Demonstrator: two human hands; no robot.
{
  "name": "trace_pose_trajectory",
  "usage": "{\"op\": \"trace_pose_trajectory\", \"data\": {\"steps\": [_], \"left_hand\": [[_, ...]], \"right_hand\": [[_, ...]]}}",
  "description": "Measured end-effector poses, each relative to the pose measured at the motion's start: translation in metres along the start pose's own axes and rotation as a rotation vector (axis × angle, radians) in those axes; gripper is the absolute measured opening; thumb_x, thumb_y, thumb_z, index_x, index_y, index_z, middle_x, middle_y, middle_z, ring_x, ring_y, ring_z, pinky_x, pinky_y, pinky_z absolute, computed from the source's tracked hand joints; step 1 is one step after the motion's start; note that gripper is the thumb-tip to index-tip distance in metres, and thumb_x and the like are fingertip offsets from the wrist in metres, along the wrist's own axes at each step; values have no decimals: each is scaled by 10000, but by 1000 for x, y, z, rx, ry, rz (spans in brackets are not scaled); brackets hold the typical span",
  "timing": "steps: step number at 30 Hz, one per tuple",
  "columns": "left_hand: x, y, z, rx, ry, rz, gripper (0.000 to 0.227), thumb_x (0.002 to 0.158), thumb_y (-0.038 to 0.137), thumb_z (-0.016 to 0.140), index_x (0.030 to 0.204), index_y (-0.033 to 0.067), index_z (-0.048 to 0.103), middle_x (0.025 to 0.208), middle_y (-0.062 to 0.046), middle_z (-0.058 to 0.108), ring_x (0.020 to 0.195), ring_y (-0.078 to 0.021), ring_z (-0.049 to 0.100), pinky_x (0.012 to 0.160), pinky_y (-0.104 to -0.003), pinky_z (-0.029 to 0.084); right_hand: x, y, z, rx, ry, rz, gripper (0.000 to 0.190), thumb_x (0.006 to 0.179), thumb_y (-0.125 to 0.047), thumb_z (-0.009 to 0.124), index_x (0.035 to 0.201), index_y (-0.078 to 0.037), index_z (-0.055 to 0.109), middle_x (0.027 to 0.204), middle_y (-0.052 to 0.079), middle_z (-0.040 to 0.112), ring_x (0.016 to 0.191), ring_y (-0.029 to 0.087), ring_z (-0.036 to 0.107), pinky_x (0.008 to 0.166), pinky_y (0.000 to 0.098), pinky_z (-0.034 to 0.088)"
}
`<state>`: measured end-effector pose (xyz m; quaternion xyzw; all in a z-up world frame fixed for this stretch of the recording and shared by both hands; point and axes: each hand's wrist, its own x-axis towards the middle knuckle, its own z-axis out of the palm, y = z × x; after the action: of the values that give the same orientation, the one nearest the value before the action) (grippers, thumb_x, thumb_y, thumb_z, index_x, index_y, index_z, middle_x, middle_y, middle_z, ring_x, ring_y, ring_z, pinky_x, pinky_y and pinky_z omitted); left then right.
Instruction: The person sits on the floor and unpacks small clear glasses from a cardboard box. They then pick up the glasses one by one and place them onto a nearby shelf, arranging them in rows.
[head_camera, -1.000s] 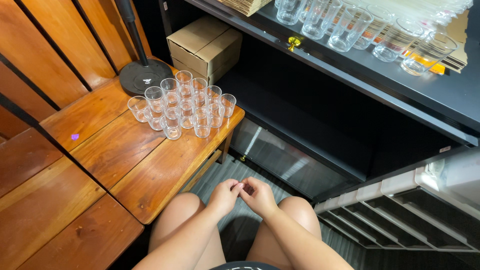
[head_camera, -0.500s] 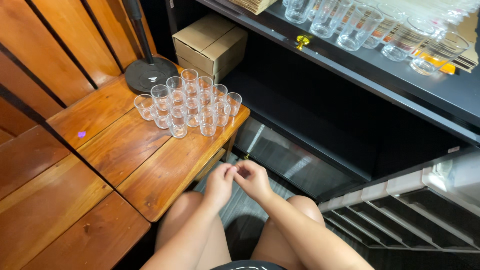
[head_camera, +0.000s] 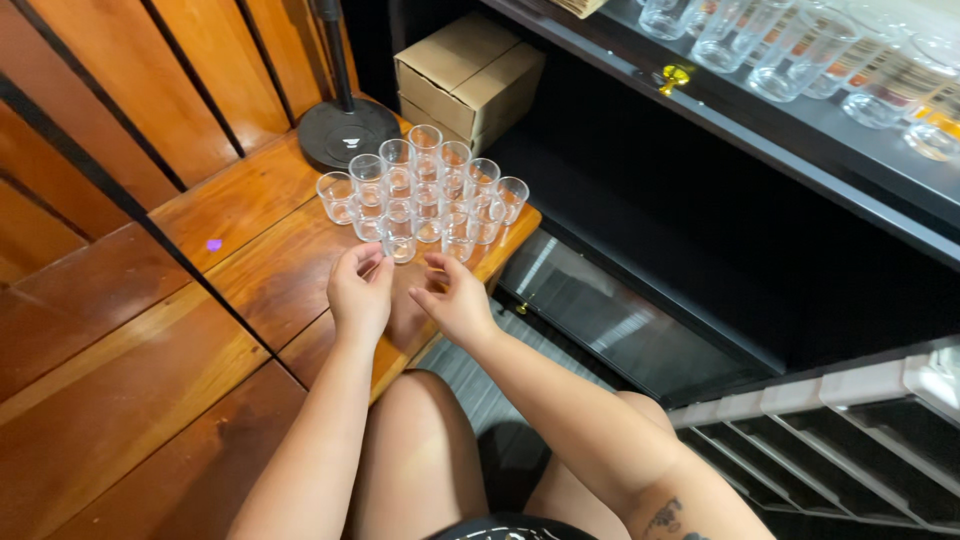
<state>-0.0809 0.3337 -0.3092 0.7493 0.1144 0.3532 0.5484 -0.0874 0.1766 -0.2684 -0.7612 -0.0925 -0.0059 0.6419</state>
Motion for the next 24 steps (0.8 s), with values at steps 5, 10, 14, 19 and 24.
{"op": "trace_pose_trajectory", "data": {"steps": [5, 10, 14, 19, 24], "left_hand": [[12, -19, 4, -99, -56, -190, 412, 818, 60, 853, 1209, 40, 726, 1137, -226, 738, 1104, -325, 716, 878, -332, 624], [12, -12, 6, -169, -137, -254, 491, 841, 18, 822, 1304, -28, 665, 1261, -316, 669, 1208, -387, 657, 945, -378, 598], [11, 6, 1, -196, -190, -299, 527, 890, 50, 792, 1377, -44, 613, 1327, -349, 620, 1263, -422, 612, 990, -377, 576], [6, -6, 9, -121, -142, -283, 507, 846, 84, 840, 1321, 32, 671, 1262, -275, 686, 1182, -374, 674, 909, -338, 612], [-10, -4, 10, -94, -107, -277, 482, 820, 100, 856, 1265, 39, 682, 1236, -243, 710, 1176, -354, 683, 903, -318, 625]], "right_hand": [[20, 7, 24, -158, 0, 104, 749, 819, -144, 854, 1479, -54, 511, 1428, 249, 603, 1309, 345, 611, 1012, 410, 585], [27, -4, 36, -32, 35, 88, 706, 846, 10, 781, 1483, 2, 476, 1482, 334, 514, 1357, 423, 544, 1024, 421, 581], [36, 10, 39, -11, 57, 72, 665, 844, 40, 759, 1455, 2, 498, 1472, 301, 537, 1358, 389, 555, 990, 384, 607], [34, 11, 41, -37, 71, 59, 651, 807, 60, 760, 1410, 11, 519, 1424, 277, 583, 1336, 373, 581, 975, 383, 619], [24, 3, 42, -7, 107, 62, 545, 810, 58, 744, 1322, -6, 569, 1347, 245, 631, 1310, 365, 604, 957, 364, 625]]}}
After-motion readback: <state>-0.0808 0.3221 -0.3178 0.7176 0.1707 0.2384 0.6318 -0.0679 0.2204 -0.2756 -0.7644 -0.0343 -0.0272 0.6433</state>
